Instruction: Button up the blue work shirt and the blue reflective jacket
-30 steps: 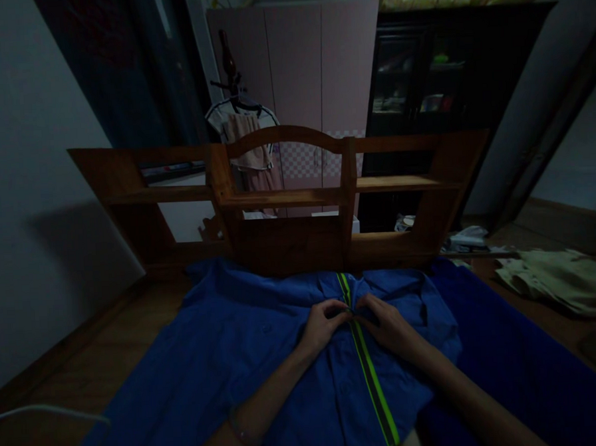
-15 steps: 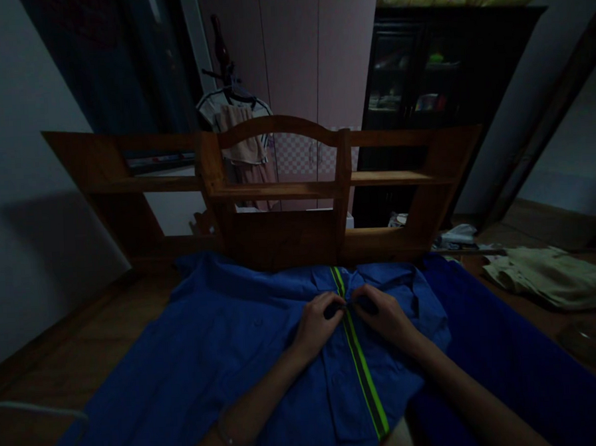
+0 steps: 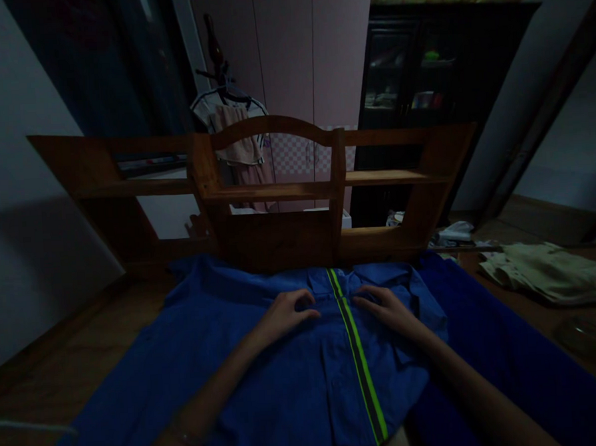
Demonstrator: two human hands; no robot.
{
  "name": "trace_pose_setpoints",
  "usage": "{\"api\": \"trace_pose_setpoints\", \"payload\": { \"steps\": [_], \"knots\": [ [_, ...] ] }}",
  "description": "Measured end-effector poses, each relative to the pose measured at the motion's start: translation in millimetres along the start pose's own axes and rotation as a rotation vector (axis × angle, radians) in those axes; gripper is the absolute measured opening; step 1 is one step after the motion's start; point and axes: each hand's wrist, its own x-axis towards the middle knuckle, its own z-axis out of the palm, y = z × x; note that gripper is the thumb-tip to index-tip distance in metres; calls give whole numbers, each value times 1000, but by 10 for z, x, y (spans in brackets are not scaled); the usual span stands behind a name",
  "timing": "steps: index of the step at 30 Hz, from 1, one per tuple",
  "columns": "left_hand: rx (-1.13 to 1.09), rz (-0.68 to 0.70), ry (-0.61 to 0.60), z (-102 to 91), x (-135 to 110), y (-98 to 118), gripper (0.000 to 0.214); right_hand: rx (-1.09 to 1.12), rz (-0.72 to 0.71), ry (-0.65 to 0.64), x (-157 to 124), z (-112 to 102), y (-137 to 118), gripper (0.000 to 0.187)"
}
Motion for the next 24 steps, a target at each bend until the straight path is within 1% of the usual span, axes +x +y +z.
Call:
{"api": "trace_pose_setpoints", "payload": {
  "steps": [2, 4, 7, 10, 12, 14, 16, 18, 20, 22, 24],
  "knots": [
    [-64, -18, -87, -164, -26, -137, 29, -17, 22, -4, 10, -9, 54, 33],
    [-108, -25, -136, -240, -72, -247, 31, -42, 23, 1, 6, -13, 80, 33],
    [-108, -44, -159, -219, -152, -357, 35, -104, -10, 78, -10, -27, -6, 32],
    [-105, -72, -147, -151, -204, -405, 34, -211, -116, 144, -3, 1, -280, 32],
    [-92, -63, -137, -117, -218, -402, 28, -273, -184, 96, 29, 90, -517, 31],
    [-48, -35, -125, -93, -224, -379, 21, -307, -215, -8, 87, 244, -713, 37],
    [16, -10, -94, -74, -229, -350, 16, -314, -217, -105, 163, 438, -804, 43],
    [67, 4, -66, -71, -240, -331, 14, -271, -187, -164, 242, 629, -776, 42],
    [82, 3, -61, -95, -257, -330, 13, -193, -129, -193, 308, 777, -664, 31],
    [75, -16, -91, -143, -277, -346, 14, -122, -69, -221, 351, 863, -534, 22],
    [66, -41, -122, -198, -295, -373, 17, -79, -31, -248, 370, 896, -439, 18]
  ]
}}
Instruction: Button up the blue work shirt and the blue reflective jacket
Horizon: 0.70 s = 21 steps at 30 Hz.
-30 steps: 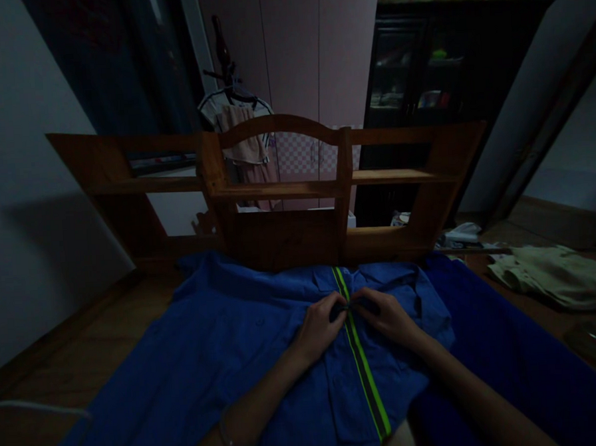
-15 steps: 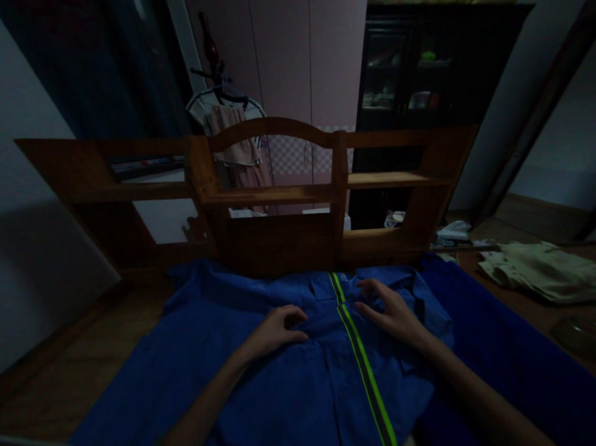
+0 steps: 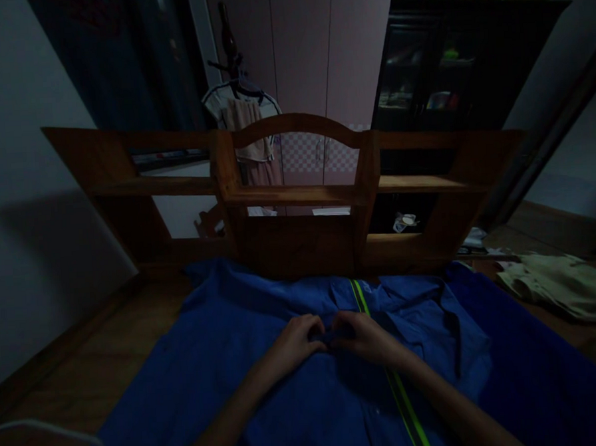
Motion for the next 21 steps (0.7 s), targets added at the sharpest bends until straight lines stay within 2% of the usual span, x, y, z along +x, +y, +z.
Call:
{"api": "trace_pose_setpoints", "payload": {
  "steps": [8, 21],
  "knots": [
    [-45, -9, -48, -65, -3, -74, 25, 92, 13, 15, -4, 18, 72, 21],
    [-340, 10, -179, -77, 12, -132, 35, 120, -53, -24, -10, 63, 146, 23]
  ]
}}
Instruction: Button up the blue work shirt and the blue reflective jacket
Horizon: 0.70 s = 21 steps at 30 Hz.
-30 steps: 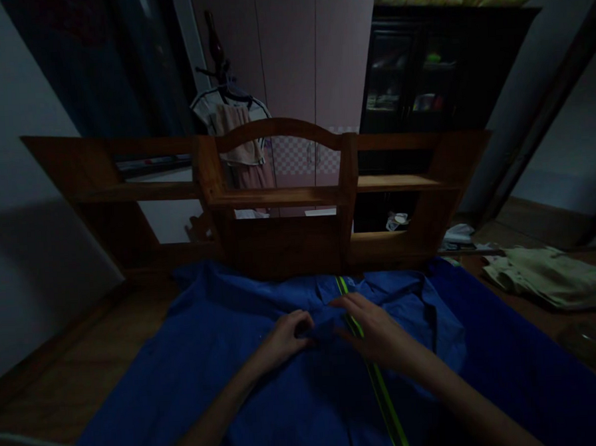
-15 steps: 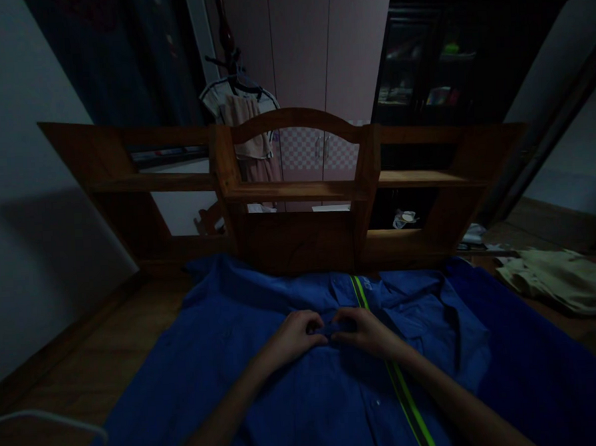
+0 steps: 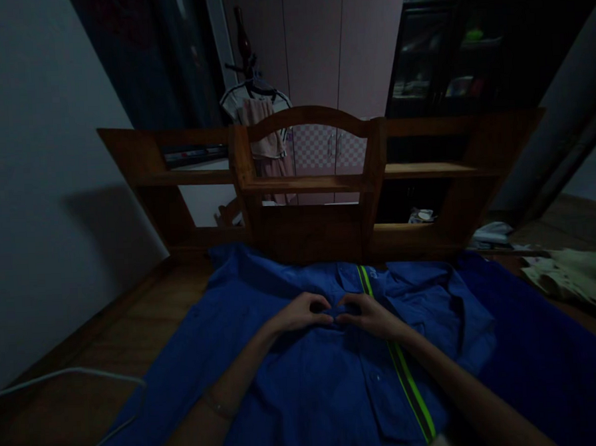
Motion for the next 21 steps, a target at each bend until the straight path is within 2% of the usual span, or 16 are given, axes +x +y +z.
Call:
{"api": "trace_pose_setpoints", "payload": {
  "steps": [10, 16, 21],
  "knots": [
    [-18, 33, 91, 84, -19, 82, 32, 93, -40, 19, -39, -52, -8, 29],
    [142, 55, 291, 215, 13, 132, 24, -46, -38, 127, -50, -120, -16, 30],
    [260, 40, 425, 278, 15, 178, 19, -89, -30, 159, -59, -138, -51, 26]
  ]
}}
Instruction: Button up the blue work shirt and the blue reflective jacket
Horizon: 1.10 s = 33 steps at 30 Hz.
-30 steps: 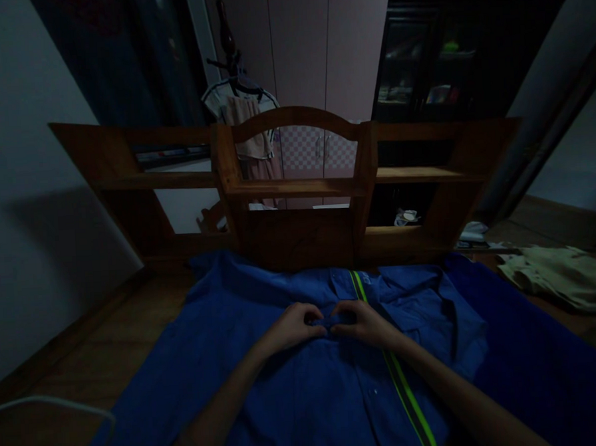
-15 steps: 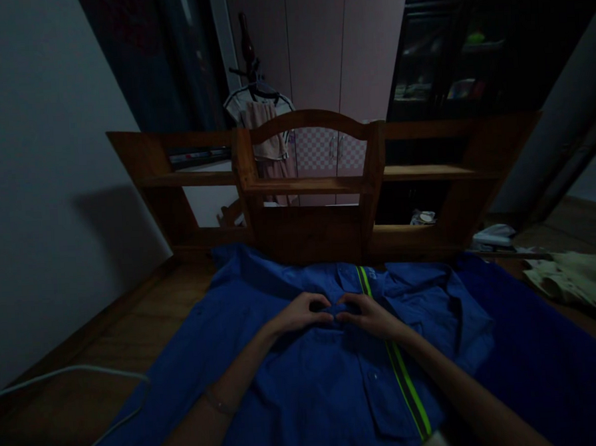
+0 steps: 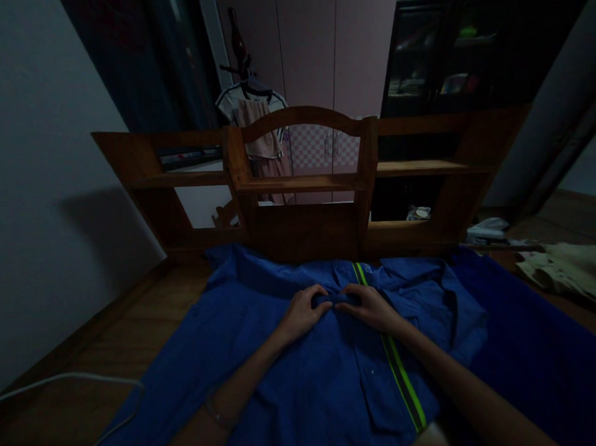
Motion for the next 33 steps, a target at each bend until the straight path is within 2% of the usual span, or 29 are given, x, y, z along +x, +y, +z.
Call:
{"api": "trace_pose_setpoints", "payload": {
  "steps": [2, 8, 11, 18, 24, 28, 33],
  "knots": [
    [-29, -16, -4, -23, 10, 5, 20, 20, -6, 11, -2, 6, -5, 24],
    [-284, -42, -195, -155, 25, -8, 35, 156, 48, -35, -8, 21, 0, 26],
    [-334, -60, -218, -170, 14, -2, 37, 235, 69, -75, -10, 28, 8, 28],
    [-302, -49, -168, -121, 17, 19, 36, 307, 62, -98, -7, 36, 41, 30],
    [-277, -101, -222, -165, 12, 96, 35, 328, 89, -109, -16, 30, 21, 33],
    [-314, -107, -234, -184, 7, 96, 36, 286, 68, -94, -23, 14, -6, 31],
    [-227, -64, -140, -150, 14, 39, 31, 137, 5, -31, -25, -4, 11, 25]
  ]
}}
